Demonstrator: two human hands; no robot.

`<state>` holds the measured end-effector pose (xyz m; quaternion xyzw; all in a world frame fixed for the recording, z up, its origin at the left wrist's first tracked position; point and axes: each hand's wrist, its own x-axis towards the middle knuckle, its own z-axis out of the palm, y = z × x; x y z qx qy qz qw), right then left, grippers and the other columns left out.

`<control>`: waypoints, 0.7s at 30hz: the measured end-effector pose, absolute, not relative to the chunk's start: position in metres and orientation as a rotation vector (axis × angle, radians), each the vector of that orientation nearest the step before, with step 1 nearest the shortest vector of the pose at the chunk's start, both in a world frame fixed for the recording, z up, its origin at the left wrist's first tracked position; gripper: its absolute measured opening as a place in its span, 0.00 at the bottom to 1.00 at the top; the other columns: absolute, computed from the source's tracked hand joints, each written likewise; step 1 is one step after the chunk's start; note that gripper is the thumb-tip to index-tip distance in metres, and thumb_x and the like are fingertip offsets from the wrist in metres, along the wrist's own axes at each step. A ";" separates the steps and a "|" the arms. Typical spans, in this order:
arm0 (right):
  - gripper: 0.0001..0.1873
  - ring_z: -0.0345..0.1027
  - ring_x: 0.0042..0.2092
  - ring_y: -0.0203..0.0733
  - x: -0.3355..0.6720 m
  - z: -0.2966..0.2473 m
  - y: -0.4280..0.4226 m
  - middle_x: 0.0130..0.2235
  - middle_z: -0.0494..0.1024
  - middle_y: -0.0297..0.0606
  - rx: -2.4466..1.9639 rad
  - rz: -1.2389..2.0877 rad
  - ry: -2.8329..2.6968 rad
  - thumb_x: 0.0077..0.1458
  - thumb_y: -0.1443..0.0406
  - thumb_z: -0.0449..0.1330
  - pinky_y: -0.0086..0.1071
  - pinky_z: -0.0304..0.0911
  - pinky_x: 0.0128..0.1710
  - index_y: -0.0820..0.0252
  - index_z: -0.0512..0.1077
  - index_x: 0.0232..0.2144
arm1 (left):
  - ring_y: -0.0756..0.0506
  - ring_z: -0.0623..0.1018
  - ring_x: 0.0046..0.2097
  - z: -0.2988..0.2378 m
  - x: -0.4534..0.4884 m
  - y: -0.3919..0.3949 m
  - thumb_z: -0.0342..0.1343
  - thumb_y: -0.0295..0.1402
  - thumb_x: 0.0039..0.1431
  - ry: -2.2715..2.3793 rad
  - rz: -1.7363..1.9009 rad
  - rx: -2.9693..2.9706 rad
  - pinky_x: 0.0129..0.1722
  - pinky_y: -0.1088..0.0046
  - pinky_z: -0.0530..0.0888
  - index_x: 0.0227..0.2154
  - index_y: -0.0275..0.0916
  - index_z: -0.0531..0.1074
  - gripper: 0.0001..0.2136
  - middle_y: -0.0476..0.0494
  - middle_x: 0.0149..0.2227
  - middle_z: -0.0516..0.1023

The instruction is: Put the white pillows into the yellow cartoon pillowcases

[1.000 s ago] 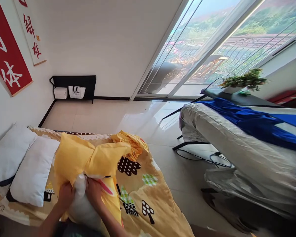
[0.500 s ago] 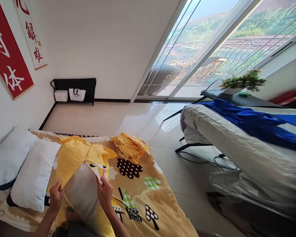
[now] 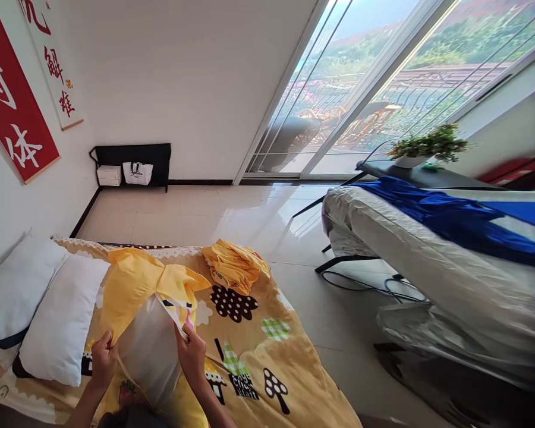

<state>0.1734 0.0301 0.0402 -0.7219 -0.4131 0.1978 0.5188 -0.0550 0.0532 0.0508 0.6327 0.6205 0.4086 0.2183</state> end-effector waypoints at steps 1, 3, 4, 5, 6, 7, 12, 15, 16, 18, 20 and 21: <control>0.30 0.42 0.23 0.33 0.173 0.041 0.030 0.18 0.48 0.26 -1.729 0.481 -0.992 0.52 0.39 0.49 0.28 0.43 0.22 0.54 0.50 0.15 | 0.53 0.55 0.20 0.051 -0.055 0.052 0.47 0.40 0.51 1.720 1.129 1.748 0.22 0.76 0.56 0.16 0.43 0.49 0.15 0.56 0.17 0.51; 0.30 0.42 0.23 0.32 0.172 0.042 0.028 0.18 0.48 0.26 -1.727 0.496 -0.991 0.53 0.39 0.49 0.28 0.43 0.22 0.54 0.49 0.16 | 0.53 0.56 0.21 0.050 -0.055 0.050 0.47 0.40 0.51 1.730 1.121 1.732 0.23 0.76 0.56 0.17 0.43 0.49 0.15 0.56 0.17 0.51; 0.30 0.41 0.23 0.32 0.172 0.042 0.028 0.19 0.48 0.26 -1.726 0.503 -0.989 0.52 0.39 0.49 0.28 0.43 0.22 0.54 0.48 0.16 | 0.53 0.56 0.21 0.049 -0.055 0.050 0.47 0.40 0.51 1.738 1.114 1.721 0.24 0.75 0.56 0.17 0.43 0.49 0.15 0.56 0.17 0.51; 0.30 0.41 0.23 0.32 0.172 0.043 0.028 0.19 0.48 0.26 -1.725 0.510 -0.987 0.52 0.39 0.49 0.28 0.43 0.22 0.53 0.48 0.16 | 0.52 0.56 0.21 0.048 -0.055 0.049 0.46 0.41 0.51 1.746 1.105 1.707 0.24 0.75 0.57 0.17 0.43 0.49 0.15 0.56 0.17 0.51; 0.31 0.41 0.23 0.32 0.171 0.043 0.028 0.19 0.47 0.26 -1.724 0.517 -0.984 0.52 0.39 0.49 0.28 0.43 0.22 0.53 0.47 0.16 | 0.52 0.55 0.22 0.048 -0.055 0.050 0.46 0.41 0.51 1.747 1.080 1.698 0.24 0.75 0.57 0.17 0.43 0.48 0.15 0.56 0.17 0.51; 0.31 0.41 0.23 0.32 0.171 0.044 0.029 0.19 0.47 0.26 -1.721 0.524 -0.983 0.52 0.39 0.49 0.28 0.43 0.22 0.53 0.47 0.16 | 0.52 0.55 0.22 0.047 -0.056 0.052 0.45 0.41 0.51 1.736 1.041 1.696 0.25 0.75 0.56 0.17 0.43 0.48 0.15 0.56 0.17 0.50; 0.31 0.45 0.23 0.33 0.164 0.052 0.032 0.18 0.52 0.27 -1.688 0.579 -0.990 0.52 0.38 0.50 0.28 0.47 0.22 0.55 0.54 0.16 | 0.52 0.54 0.22 0.056 -0.058 0.059 0.47 0.38 0.46 1.568 0.803 1.759 0.25 0.74 0.52 0.16 0.42 0.49 0.13 0.56 0.16 0.50; 0.30 0.48 0.23 0.33 0.154 0.056 0.019 0.18 0.55 0.28 -1.656 0.620 -1.003 0.55 0.40 0.49 0.29 0.49 0.22 0.56 0.58 0.16 | 0.53 0.54 0.22 0.063 -0.064 0.048 0.50 0.33 0.41 1.371 0.604 1.821 0.25 0.73 0.49 0.14 0.41 0.50 0.12 0.55 0.16 0.50; 0.30 0.48 0.23 0.34 0.152 0.055 0.012 0.18 0.57 0.29 -1.640 0.643 -1.006 0.56 0.41 0.49 0.29 0.49 0.22 0.56 0.59 0.17 | 0.53 0.54 0.22 0.064 -0.067 0.042 0.49 0.32 0.41 1.290 0.515 1.838 0.25 0.72 0.48 0.14 0.40 0.49 0.12 0.55 0.16 0.49; 0.29 0.50 0.23 0.35 0.149 0.049 -0.003 0.19 0.60 0.31 -1.609 0.687 -1.013 0.58 0.44 0.49 0.29 0.49 0.22 0.57 0.62 0.17 | 0.53 0.53 0.22 0.059 -0.074 0.031 0.48 0.29 0.42 1.175 0.372 1.853 0.26 0.72 0.47 0.14 0.40 0.49 0.12 0.56 0.17 0.47; 0.28 0.51 0.23 0.35 0.148 0.037 -0.015 0.19 0.61 0.31 -1.591 0.746 -1.070 0.58 0.45 0.51 0.29 0.48 0.22 0.57 0.64 0.17 | 0.53 0.53 0.23 0.045 -0.078 0.023 0.48 0.29 0.41 1.176 0.330 1.846 0.26 0.71 0.47 0.14 0.40 0.47 0.13 0.55 0.17 0.46; 0.28 0.51 0.23 0.34 0.148 0.030 -0.019 0.19 0.61 0.31 -1.590 0.782 -1.130 0.58 0.45 0.51 0.29 0.48 0.22 0.57 0.64 0.17 | 0.53 0.53 0.23 0.035 -0.079 0.020 0.48 0.29 0.41 1.202 0.327 1.839 0.26 0.72 0.47 0.14 0.40 0.46 0.13 0.55 0.17 0.46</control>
